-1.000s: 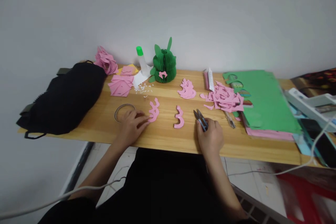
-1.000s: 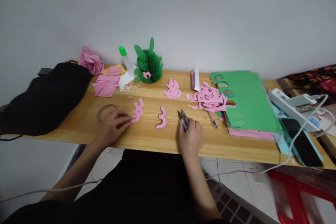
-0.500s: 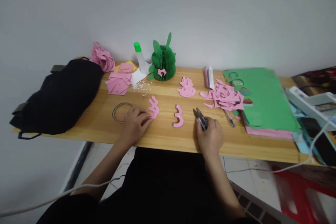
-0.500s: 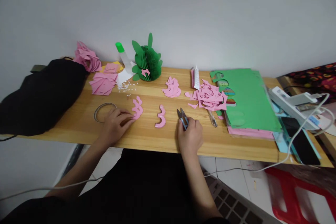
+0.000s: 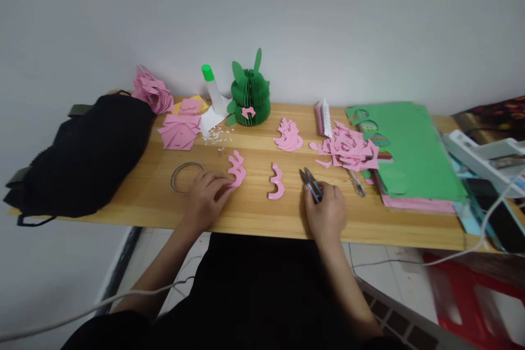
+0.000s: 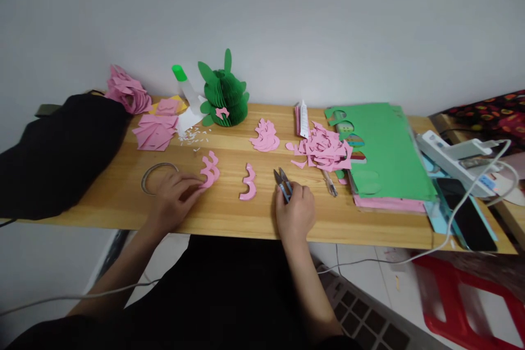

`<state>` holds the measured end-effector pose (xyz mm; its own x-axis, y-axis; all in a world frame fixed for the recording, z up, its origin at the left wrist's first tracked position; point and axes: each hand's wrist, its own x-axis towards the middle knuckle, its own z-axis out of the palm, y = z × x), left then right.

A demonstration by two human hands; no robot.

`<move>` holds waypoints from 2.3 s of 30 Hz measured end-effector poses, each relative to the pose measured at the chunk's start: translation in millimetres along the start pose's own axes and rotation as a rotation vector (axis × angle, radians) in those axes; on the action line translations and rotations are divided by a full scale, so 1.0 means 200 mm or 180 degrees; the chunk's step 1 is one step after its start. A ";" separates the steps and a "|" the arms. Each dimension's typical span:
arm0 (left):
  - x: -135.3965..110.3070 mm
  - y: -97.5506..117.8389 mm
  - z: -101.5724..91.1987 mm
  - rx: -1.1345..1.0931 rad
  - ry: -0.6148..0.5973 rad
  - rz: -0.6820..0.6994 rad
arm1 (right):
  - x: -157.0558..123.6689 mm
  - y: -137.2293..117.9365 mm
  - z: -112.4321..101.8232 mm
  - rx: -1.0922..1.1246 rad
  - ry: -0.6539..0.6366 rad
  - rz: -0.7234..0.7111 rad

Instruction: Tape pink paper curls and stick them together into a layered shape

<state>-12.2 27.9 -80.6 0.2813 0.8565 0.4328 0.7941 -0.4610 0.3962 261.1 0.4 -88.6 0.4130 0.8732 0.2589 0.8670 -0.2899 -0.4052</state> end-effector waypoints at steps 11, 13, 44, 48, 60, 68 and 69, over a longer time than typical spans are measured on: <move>0.00 0.04 -0.01 -0.0018 -0.0082 0.0256 | 0.00 0.00 0.00 0.0020 -0.0040 0.0012; 0.00 0.04 0.00 -0.0023 -0.0112 0.0288 | 0.00 0.00 0.00 0.0015 -0.0037 0.0020; -0.02 0.02 -0.02 0.0230 -0.0086 0.0256 | -0.01 -0.01 -0.01 -0.0209 0.0002 0.0054; -0.06 -0.07 -0.12 0.0698 0.0191 -0.0266 | -0.01 -0.01 -0.01 -0.0204 0.0027 0.0050; -0.11 -0.14 -0.21 0.0460 -0.0304 -0.0557 | -0.01 -0.01 -0.02 -0.0232 0.0159 -0.0067; -0.08 -0.10 -0.20 0.0103 -0.0482 -0.0622 | 0.03 0.03 0.00 -0.0319 0.0326 -0.0392; -0.08 -0.10 -0.19 0.0064 -0.0519 -0.0637 | 0.03 0.00 -0.01 -0.0266 0.0401 -0.0523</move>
<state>-53.6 14.4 -64.0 0.1992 0.9571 0.2106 0.8528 -0.2752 0.4439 265.1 5.2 -85.2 0.2913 0.8570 0.4250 0.9434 -0.1839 -0.2759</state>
